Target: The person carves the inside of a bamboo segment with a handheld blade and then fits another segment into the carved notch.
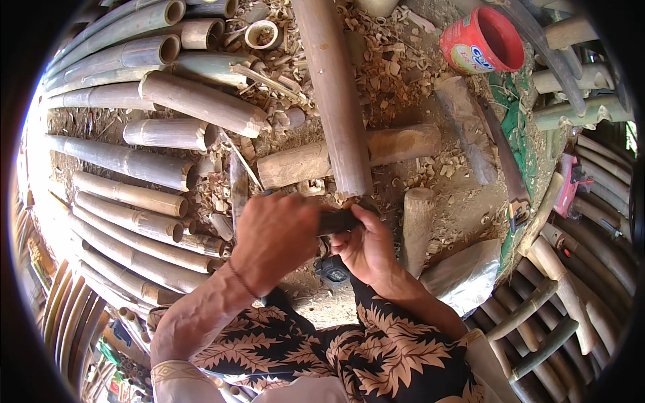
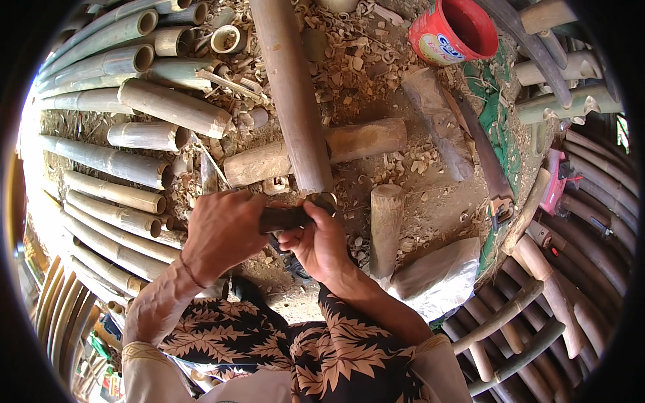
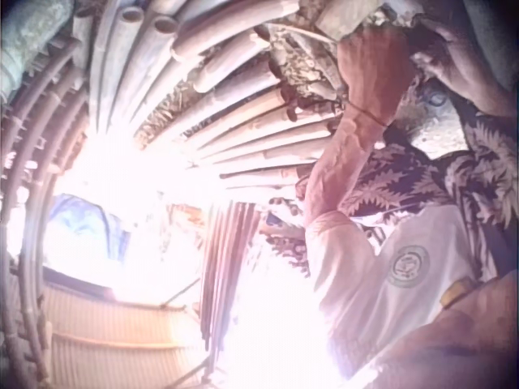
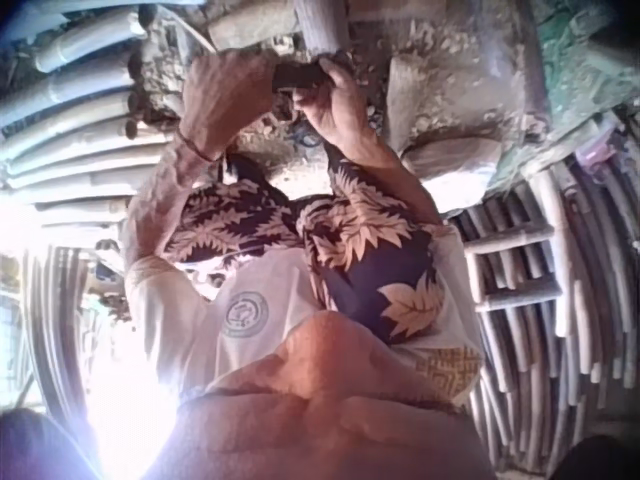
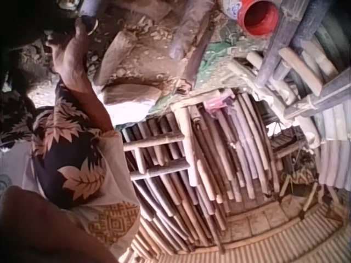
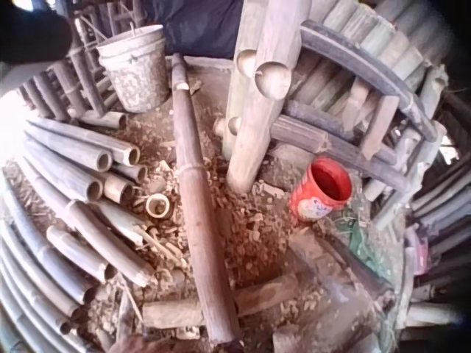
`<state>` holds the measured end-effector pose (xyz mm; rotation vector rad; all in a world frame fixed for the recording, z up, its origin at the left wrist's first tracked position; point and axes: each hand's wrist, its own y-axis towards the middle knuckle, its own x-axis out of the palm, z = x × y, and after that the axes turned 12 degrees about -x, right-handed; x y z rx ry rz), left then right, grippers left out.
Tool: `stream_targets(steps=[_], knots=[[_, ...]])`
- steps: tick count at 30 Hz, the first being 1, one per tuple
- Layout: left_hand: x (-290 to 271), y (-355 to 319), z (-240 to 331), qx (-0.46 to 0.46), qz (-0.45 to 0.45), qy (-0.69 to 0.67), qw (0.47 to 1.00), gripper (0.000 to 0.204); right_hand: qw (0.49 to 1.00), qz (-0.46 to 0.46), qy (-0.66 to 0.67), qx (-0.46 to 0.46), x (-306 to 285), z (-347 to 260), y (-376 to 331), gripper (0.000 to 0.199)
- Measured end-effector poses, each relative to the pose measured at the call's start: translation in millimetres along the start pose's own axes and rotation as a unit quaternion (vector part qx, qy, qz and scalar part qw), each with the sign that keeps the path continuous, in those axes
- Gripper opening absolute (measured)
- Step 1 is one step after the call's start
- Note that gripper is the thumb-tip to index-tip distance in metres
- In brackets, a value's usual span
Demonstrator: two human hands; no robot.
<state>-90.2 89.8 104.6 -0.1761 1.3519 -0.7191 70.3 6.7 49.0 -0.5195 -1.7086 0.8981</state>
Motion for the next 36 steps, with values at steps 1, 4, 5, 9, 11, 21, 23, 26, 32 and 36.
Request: stream_targets(steps=[1, 4, 5, 9, 11, 21, 23, 26, 32, 36], knots=[[-1, 4, 4, 0.043, 0.028, 0.043, 0.998, 0.015, 1.000, 0.013, 0.005, -0.005, -2, 1, -2, 0.026], [24, -14, -6, -0.018, 0.003, -0.078, 0.997, 0.021, 0.996, 0.026, -0.084, 0.000, -4, 4, -3, 0.030], [42, -28, -11, -0.070, -0.039, -0.130, 0.988, 0.023, 0.975, 0.012, -0.218, -0.025, 1, 7, -6, 0.033], [76, -64, -18, -0.204, -0.075, -0.260, 0.941, 0.026, 0.916, -0.076, -0.391, 0.043, -5, 17, 3, 0.041], [46, -45, -14, -0.166, -0.050, -0.197, 0.965, 0.023, 0.954, -0.066, -0.291, 0.013, 0, 13, 2, 0.042], [-59, 61, 74, 0.122, -0.092, 0.178, 0.972, 0.014, 0.975, -0.048, 0.216, 0.029, -17, -22, -3, 0.034], [-48, 75, 87, 0.143, -0.058, 0.174, 0.973, 0.011, 0.972, -0.055, 0.226, 0.039, -31, -26, 0, 0.040], [-42, 67, 75, 0.135, -0.077, 0.157, 0.975, 0.010, 0.974, -0.073, 0.207, 0.048, -29, -27, 0, 0.039], [26, -20, 6, -0.092, -0.395, -0.096, 0.909, 0.030, 0.965, -0.048, -0.241, 0.090, -45, -12, -21, 0.034], [93, -84, 38, -0.158, -0.226, -0.294, 0.915, 0.026, 0.855, -0.008, -0.518, 0.036, -55, -14, -33, 0.034]])
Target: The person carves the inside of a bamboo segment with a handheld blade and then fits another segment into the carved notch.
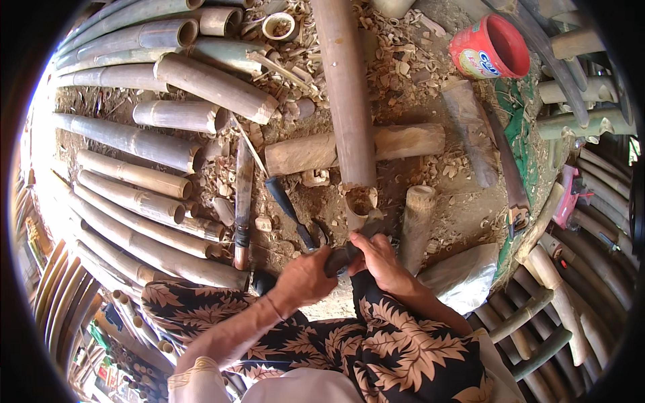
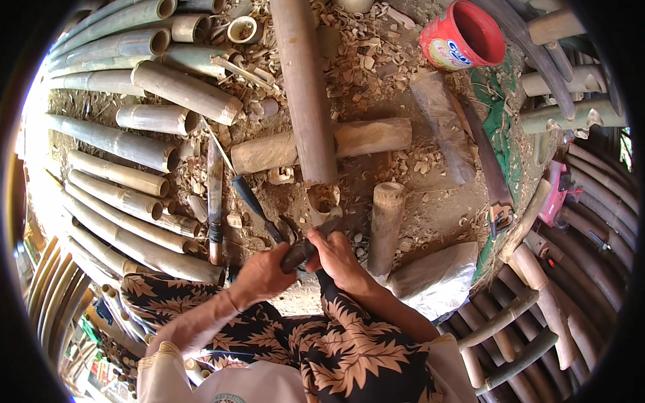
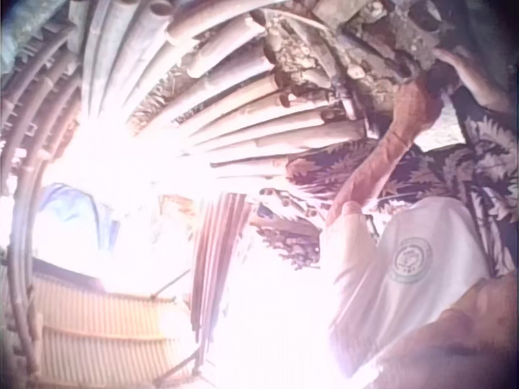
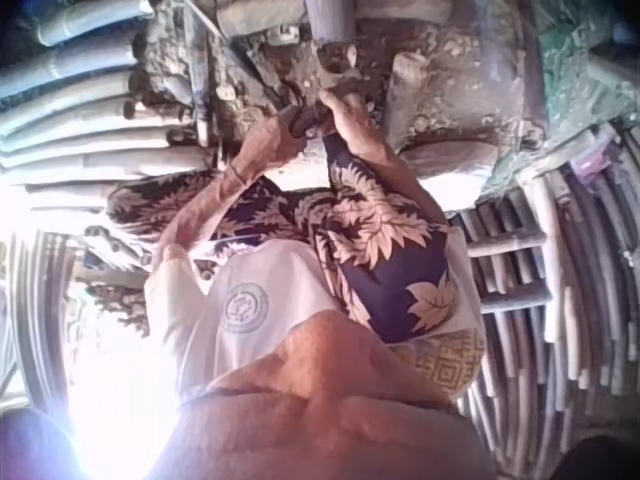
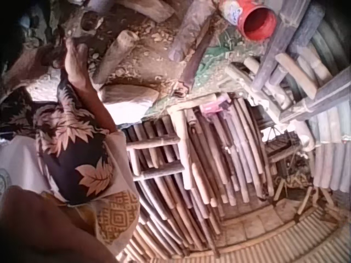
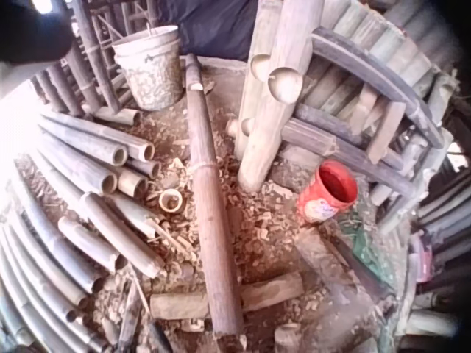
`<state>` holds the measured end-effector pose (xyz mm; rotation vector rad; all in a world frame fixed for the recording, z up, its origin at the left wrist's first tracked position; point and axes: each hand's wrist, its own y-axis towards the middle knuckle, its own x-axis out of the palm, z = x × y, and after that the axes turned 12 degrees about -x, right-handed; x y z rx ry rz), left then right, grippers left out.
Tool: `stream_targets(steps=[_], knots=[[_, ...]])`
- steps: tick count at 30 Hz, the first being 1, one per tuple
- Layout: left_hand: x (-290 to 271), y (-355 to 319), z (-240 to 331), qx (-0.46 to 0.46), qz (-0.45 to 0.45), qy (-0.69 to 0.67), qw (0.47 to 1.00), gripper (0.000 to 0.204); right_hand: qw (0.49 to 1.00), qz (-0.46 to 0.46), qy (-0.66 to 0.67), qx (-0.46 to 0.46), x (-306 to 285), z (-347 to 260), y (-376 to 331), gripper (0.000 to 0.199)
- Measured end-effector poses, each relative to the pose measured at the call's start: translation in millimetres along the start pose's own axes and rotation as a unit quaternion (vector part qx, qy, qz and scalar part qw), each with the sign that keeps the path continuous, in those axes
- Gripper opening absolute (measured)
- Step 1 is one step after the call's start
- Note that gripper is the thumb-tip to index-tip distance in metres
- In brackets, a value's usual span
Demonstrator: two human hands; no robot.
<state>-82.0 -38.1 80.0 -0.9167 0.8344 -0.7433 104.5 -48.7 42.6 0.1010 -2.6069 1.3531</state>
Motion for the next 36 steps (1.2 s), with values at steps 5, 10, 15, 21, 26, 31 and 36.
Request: stream_targets(steps=[5, 10, 15, 21, 26, 31, 36], knots=[[61, 0, 29, -0.072, 0.019, -0.173, 0.982, 0.037, 0.934, 0.084, -0.322, -0.129, -15, 19, 5, 0.038], [87, 13, 54, -0.072, 0.052, -0.274, 0.958, 0.051, 0.915, 0.089, -0.361, -0.155, -23, 17, 20, 0.046], [82, -2, 19, -0.028, 0.076, -0.219, 0.972, 0.058, 0.942, 0.003, -0.317, -0.114, 1, -13, -9, 0.044], [-24, 43, -33, 0.051, 0.237, 0.093, 0.966, 0.016, 0.992, -0.045, 0.099, -0.067, 40, -12, 33, 0.031], [-124, 41, 80, 0.160, 0.154, 0.394, 0.892, 0.014, 0.857, -0.076, 0.498, -0.111, 27, -24, 35, 0.030], [-127, 56, 184, 0.127, 0.060, 0.571, 0.809, 0.012, 0.742, -0.013, 0.670, -0.028, 7, -26, 41, 0.035], [-133, 56, 159, 0.117, 0.032, 0.568, 0.814, 0.022, 0.745, -0.107, 0.654, -0.076, 10, -17, 43, 0.031]])
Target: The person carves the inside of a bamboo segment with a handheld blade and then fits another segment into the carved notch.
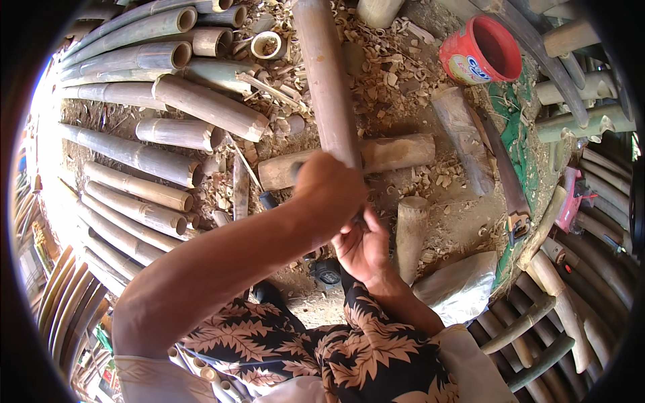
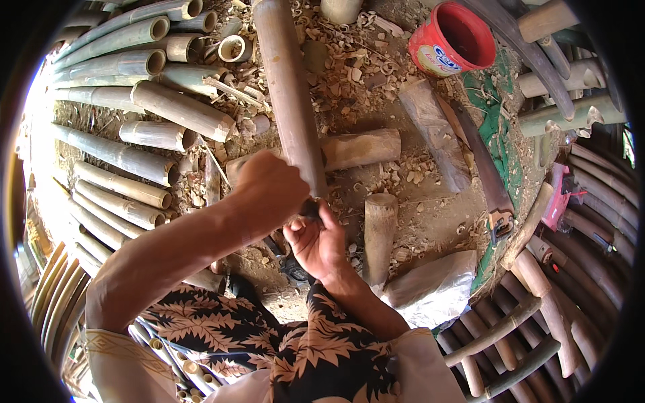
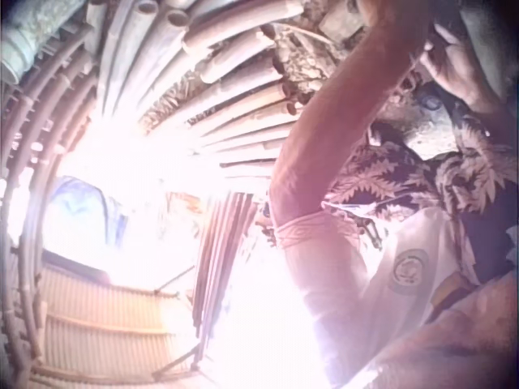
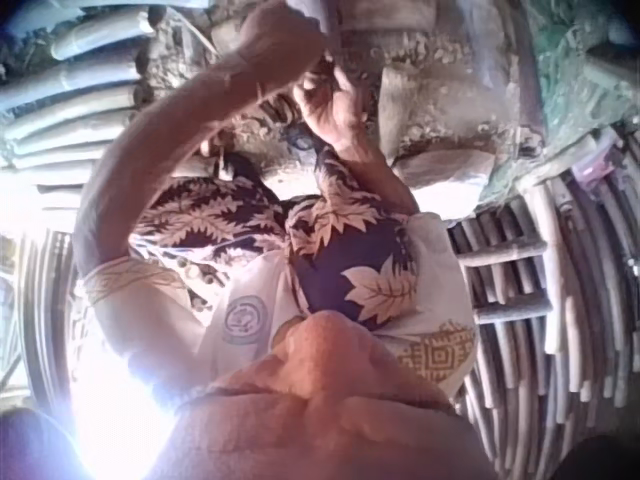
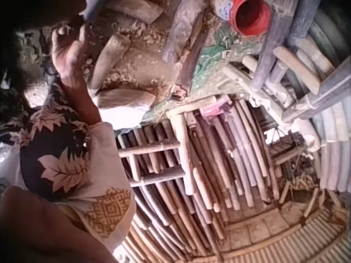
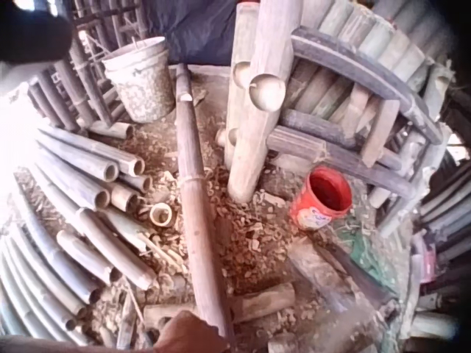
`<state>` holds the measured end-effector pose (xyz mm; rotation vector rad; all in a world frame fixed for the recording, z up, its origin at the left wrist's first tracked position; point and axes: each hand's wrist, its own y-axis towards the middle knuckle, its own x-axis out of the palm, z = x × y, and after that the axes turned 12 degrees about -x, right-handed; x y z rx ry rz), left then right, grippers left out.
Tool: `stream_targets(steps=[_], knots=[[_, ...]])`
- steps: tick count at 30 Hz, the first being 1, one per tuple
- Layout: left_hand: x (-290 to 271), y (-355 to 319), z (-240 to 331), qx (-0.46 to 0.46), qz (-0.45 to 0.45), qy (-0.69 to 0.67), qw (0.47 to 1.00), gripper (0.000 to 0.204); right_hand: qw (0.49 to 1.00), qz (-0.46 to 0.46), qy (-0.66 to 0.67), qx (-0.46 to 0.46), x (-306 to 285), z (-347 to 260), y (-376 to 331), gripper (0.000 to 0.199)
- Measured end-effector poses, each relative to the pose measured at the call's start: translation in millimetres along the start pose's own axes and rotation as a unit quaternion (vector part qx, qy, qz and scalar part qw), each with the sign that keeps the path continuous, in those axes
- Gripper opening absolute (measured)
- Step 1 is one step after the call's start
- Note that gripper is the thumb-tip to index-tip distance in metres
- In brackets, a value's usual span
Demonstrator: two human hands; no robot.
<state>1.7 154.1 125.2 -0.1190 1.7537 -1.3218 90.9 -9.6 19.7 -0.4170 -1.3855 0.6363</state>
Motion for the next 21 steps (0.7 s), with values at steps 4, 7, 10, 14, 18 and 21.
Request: stream_targets(steps=[4, 7, 10, 14, 18, 21], knots=[[72, -13, -45, -0.006, -0.115, -0.189, 0.975, 0.009, 0.982, 0.058, -0.144, 0.105, 7, 19, -16, 0.031], [138, -7, -45, 0.029, -0.195, -0.308, 0.931, 0.009, 0.947, 0.162, -0.235, 0.144, 8, 17, -21, 0.026], [175, -30, -11, -0.015, -0.146, -0.432, 0.890, 0.019, 0.892, 0.204, -0.379, 0.139, 14, 15, -25, 0.029], [211, -58, 60, -0.087, -0.005, -0.559, 0.825, 0.022, 0.778, 0.142, -0.595, 0.141, 6, -3, -39, 0.036], [192, -60, 126, -0.187, -0.078, -0.663, 0.721, 0.038, 0.671, 0.132, -0.723, 0.097, 10, -15, -43, 0.035], [168, -53, 152, -0.209, -0.093, -0.755, 0.614, 0.051, 0.505, 0.081, -0.859, 0.005, -21, -26, -48, 0.032]])
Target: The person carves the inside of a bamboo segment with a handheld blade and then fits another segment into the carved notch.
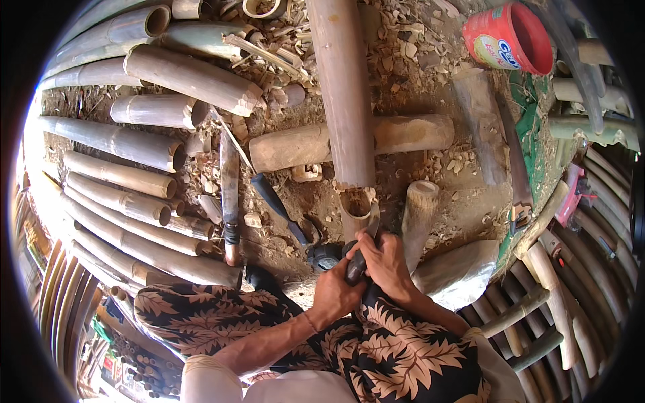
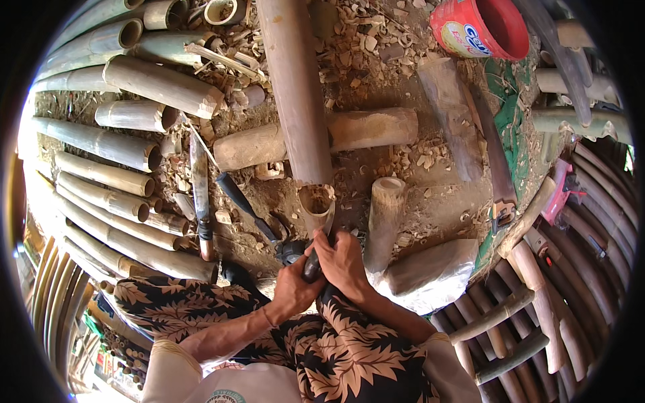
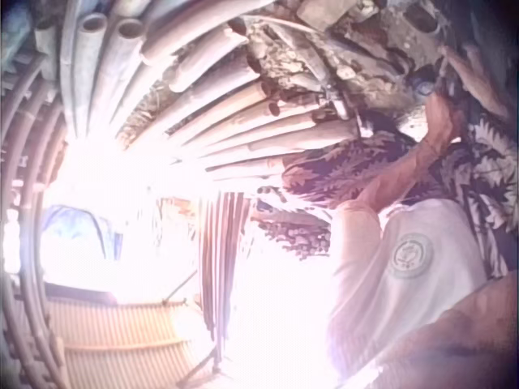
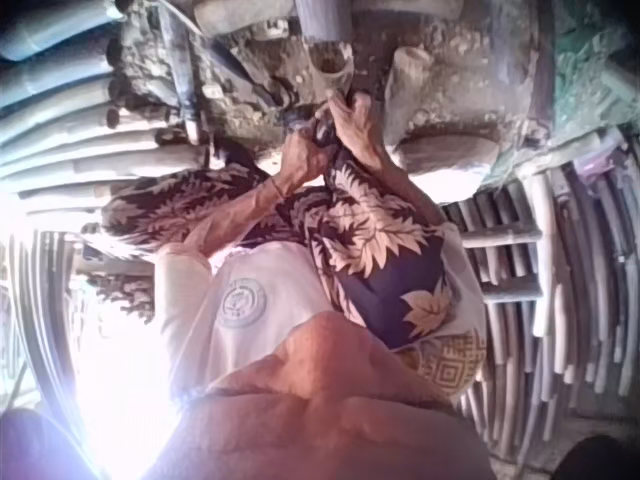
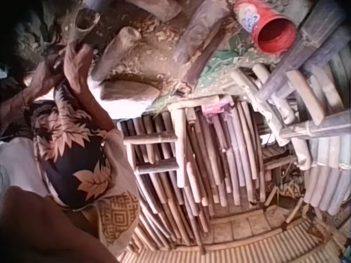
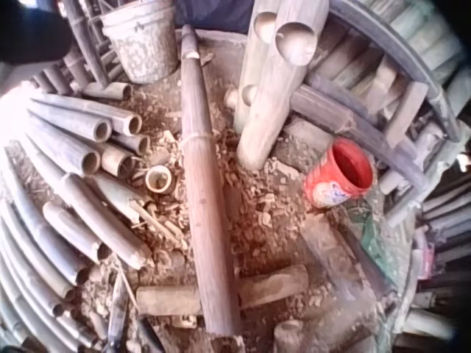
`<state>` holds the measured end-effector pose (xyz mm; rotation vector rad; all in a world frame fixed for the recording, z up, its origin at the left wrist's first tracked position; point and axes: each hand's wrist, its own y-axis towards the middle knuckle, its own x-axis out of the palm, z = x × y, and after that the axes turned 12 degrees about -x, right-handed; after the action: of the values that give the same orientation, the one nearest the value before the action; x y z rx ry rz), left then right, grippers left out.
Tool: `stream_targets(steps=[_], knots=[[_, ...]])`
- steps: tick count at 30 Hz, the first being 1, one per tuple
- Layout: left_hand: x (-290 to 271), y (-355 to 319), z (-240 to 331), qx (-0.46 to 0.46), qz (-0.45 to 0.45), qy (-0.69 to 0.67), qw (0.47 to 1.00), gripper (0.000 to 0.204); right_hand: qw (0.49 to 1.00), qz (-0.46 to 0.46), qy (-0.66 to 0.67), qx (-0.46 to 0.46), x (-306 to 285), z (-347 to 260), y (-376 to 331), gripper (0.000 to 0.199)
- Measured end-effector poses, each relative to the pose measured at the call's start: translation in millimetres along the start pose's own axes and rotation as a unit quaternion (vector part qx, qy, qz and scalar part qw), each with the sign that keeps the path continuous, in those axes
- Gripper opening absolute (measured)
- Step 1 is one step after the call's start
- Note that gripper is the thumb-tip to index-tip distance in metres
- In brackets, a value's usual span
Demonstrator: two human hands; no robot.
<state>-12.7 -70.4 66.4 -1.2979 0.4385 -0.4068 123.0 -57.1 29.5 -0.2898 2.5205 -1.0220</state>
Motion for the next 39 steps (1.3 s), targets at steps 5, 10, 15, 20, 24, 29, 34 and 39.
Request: stream_targets(steps=[5, 10, 15, 20, 24, 29, 34, 39], knots=[[13, 6, 18, 0.027, -0.010, -0.002, 1.000, 0.077, 0.998, 0.043, -0.028, -0.035, -4, 4, 15, 0.042], [-67, 2, 5, 0.174, 0.091, 0.424, 0.884, 0.027, 0.920, -0.045, 0.382, 0.078, 13, -22, 4, 0.025], [-147, 4, 71, 0.179, -0.023, 0.581, 0.794, 0.019, 0.716, -0.167, 0.662, 0.146, 29, -14, 10, 0.026], [-133, 29, 33, 0.177, -0.051, 0.483, 0.856, 0.021, 0.808, -0.138, 0.546, 0.173, 12, -26, 7, 0.029], [-80, 17, -23, 0.250, 0.036, 0.340, 0.906, 0.016, 0.916, -0.156, 0.360, 0.087, -8, -24, -9, 0.026], [-104, 0, 15, 0.267, 0.078, 0.421, 0.863, 0.007, 0.839, -0.146, 0.510, 0.121, -8, -31, -10, 0.027], [-130, 20, 45, 0.138, -0.083, 0.493, 0.855, 0.029, 0.794, -0.122, 0.574, 0.158, 9, -22, 5, 0.026], [-81, 16, 4, 0.097, -0.055, 0.325, 0.939, 0.039, 0.920, -0.085, 0.364, 0.117, 2, -14, 5, 0.029]])
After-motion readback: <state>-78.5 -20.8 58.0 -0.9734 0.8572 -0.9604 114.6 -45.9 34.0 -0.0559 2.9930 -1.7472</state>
